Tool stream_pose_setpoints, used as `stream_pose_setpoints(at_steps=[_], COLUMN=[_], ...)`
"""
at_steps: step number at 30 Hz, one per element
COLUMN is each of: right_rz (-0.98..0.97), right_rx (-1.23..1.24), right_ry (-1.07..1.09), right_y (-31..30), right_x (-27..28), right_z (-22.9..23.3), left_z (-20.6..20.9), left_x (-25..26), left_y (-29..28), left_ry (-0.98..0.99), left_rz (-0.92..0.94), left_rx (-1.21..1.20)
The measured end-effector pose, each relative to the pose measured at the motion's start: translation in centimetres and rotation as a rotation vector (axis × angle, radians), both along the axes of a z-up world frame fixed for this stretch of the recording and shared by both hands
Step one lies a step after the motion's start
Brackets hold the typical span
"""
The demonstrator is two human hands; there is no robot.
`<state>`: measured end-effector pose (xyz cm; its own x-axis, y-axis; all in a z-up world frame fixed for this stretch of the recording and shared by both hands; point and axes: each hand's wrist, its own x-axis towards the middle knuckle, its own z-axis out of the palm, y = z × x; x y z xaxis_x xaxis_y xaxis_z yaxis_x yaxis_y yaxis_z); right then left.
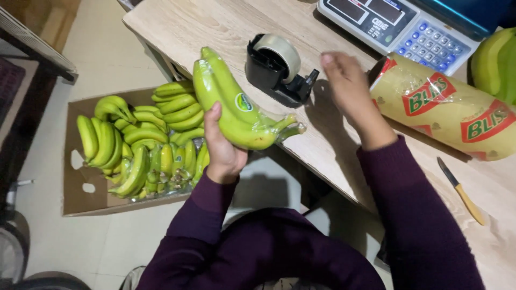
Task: Wrapping bunches of bananas in plastic film and securing them with tape at a packaging station.
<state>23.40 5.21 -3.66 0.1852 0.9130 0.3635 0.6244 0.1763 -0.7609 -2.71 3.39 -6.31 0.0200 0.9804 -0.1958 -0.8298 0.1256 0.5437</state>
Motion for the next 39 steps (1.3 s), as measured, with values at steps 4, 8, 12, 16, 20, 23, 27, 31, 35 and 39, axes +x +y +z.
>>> stream_pose_setpoints(at_steps=[4,8,12,16,20,23,27,31,35,39], right_rz=[-0.076,-0.07,-0.083,-0.101,-0.046,-0.002,-0.061,-0.079,-0.017,0.028], right_rx=[-0.528,-0.511,-0.367,-0.296,-0.21,-0.174,-0.238,-0.305,-0.27,-0.23], right_ry=[0.233,0.349,0.617,0.7,1.023,1.126,0.982,0.915,0.721,0.602], right_y=[1.7,4.0,3.6,3.6,1.2,0.0,-1.6,-2.3,-1.2,-0.6], right_x=[-3.0,-1.5,-1.9,0.1,-1.5,-2.2,-2.8,-3.4,-2.0,-1.0], right_z=[1.1,-1.3,-1.3,-3.4,-1.7,-1.9,-1.9,-2.5,-4.8,-5.8], left_z=[-1.0,-1.0,-1.4,-1.2,-0.5,-0.2,-0.7,-0.7,1.8,0.0], left_x=[-1.0,-1.9,-2.3,-2.1,-1.8,-1.7,-1.7,-1.4,-1.2,-1.4], left_y=[-0.3,0.0,0.4,0.4,0.0,0.1,0.4,0.2,-0.7,0.7], left_ry=[-0.03,-0.026,-0.039,-0.037,-0.009,-0.01,-0.022,-0.039,-0.101,-0.218], left_rz=[0.019,0.04,0.048,0.043,0.021,0.032,0.046,0.056,-0.091,-0.249], left_rx=[-0.019,-0.035,-0.048,-0.055,-0.07,-0.081,-0.08,-0.093,-0.093,-0.082])
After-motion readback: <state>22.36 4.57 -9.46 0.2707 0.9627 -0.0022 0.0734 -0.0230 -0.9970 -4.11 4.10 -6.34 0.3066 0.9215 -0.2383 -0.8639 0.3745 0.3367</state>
